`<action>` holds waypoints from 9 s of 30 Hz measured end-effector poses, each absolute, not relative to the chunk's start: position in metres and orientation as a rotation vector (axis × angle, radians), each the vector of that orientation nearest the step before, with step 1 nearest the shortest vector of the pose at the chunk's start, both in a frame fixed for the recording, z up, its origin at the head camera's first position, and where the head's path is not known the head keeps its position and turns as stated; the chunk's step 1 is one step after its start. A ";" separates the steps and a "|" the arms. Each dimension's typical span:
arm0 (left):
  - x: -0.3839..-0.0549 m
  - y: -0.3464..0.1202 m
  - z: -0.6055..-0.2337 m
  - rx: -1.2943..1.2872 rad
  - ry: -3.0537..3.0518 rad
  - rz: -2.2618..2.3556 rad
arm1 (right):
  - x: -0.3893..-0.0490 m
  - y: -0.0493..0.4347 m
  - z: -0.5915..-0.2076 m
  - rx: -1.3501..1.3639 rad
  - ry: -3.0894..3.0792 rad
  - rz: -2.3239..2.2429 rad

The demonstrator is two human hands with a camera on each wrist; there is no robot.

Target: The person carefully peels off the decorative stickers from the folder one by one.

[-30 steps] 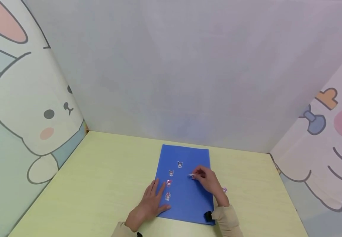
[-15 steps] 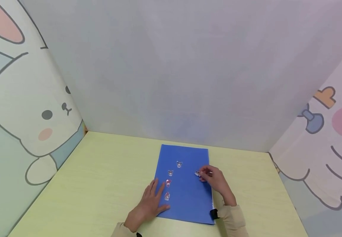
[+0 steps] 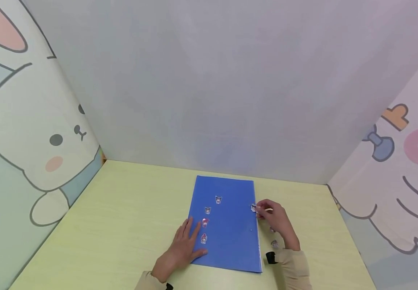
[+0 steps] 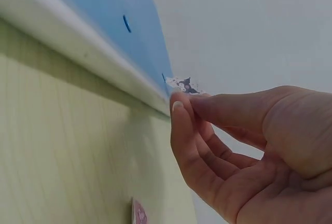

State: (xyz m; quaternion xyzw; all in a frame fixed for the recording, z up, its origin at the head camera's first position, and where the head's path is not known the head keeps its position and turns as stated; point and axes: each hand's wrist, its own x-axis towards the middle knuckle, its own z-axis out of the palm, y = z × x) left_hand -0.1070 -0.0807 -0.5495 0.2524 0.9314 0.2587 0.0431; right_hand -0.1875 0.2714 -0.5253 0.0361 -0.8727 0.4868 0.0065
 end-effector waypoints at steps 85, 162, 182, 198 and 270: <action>-0.107 -0.082 -0.545 0.715 2.769 0.824 | -0.145 0.283 -0.529 0.051 -2.896 0.938; -0.125 -0.063 -0.533 0.824 3.118 0.838 | -0.119 0.230 -0.528 0.546 -2.902 0.916; -0.124 -0.060 -0.533 0.874 3.039 0.950 | -0.119 0.231 -0.528 0.517 -2.937 0.987; -0.126 -0.061 -0.536 0.836 3.090 0.956 | -0.119 0.232 -0.530 0.543 -2.910 0.990; -0.145 -0.121 -0.520 0.602 2.913 1.207 | -0.120 0.232 -0.535 0.610 -2.833 1.006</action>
